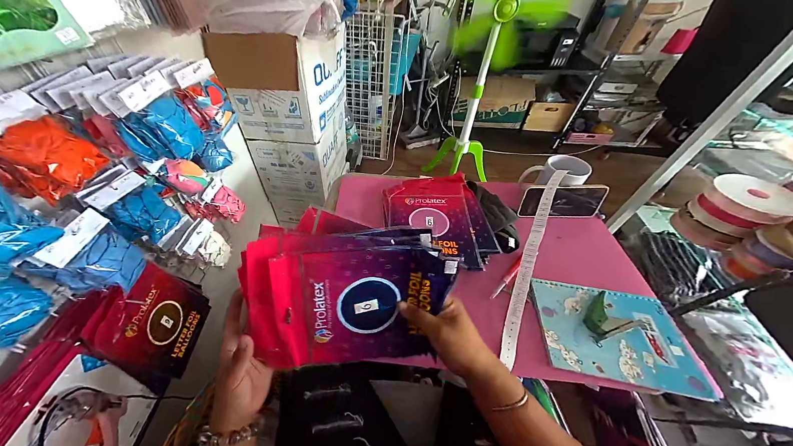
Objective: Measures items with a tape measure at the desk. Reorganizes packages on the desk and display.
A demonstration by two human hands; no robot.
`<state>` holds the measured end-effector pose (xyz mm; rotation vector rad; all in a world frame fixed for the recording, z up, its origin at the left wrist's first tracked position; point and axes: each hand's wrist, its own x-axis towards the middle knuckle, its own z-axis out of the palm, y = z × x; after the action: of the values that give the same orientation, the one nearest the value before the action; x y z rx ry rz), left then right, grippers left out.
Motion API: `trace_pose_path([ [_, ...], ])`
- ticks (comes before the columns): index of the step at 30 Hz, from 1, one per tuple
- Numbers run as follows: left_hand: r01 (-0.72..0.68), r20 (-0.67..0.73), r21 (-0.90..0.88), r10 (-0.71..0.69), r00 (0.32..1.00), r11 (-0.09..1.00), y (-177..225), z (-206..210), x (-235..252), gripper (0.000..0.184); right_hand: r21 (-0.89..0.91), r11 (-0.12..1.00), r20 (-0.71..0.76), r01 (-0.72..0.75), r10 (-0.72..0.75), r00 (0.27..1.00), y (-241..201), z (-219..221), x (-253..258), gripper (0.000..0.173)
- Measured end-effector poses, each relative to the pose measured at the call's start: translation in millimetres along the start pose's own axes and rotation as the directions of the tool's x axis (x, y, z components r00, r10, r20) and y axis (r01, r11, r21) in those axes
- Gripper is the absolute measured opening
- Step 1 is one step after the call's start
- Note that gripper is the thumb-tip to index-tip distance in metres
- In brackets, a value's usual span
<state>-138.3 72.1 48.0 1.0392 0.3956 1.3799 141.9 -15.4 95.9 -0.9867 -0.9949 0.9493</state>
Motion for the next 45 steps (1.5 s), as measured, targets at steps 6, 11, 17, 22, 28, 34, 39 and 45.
trace_pose_path([
  [6,-0.222,0.195,0.607,0.128,0.972,0.763,17,14,41,0.093,-0.182,0.924,0.067,0.336,-0.329,0.942,11,-10,20,0.015],
  [11,-0.193,0.184,0.512,0.113,0.976,0.837,8,14,48,0.090,-0.234,0.921,0.120,0.310,-0.289,0.950,23,-27,25,0.052],
  [17,-0.103,0.135,0.519,0.038,0.990,0.848,-23,10,37,0.063,-0.170,0.959,0.242,0.228,-0.184,0.953,30,-26,19,0.066],
  [22,-0.233,0.118,0.507,0.201,0.973,0.830,-21,33,42,0.044,-0.241,0.897,0.099,0.371,-0.358,0.929,29,0,24,0.027],
  [28,-0.150,0.172,0.643,0.049,0.984,0.751,-24,1,45,0.074,-0.234,0.953,0.267,0.193,-0.128,0.955,39,-28,26,0.069],
  [34,-0.142,0.139,0.723,0.059,0.989,0.676,-35,0,35,0.058,-0.403,0.914,0.137,0.047,0.009,0.991,37,-13,16,0.027],
  [39,0.304,-0.190,0.743,-0.248,0.950,0.596,4,14,44,0.047,-0.363,0.863,0.090,-0.350,0.406,0.909,16,-3,23,0.050],
  [45,0.468,-0.313,0.756,-0.375,0.873,0.458,-3,-5,39,0.041,-0.635,0.707,-0.064,-0.310,0.352,0.934,10,-21,27,0.052],
])
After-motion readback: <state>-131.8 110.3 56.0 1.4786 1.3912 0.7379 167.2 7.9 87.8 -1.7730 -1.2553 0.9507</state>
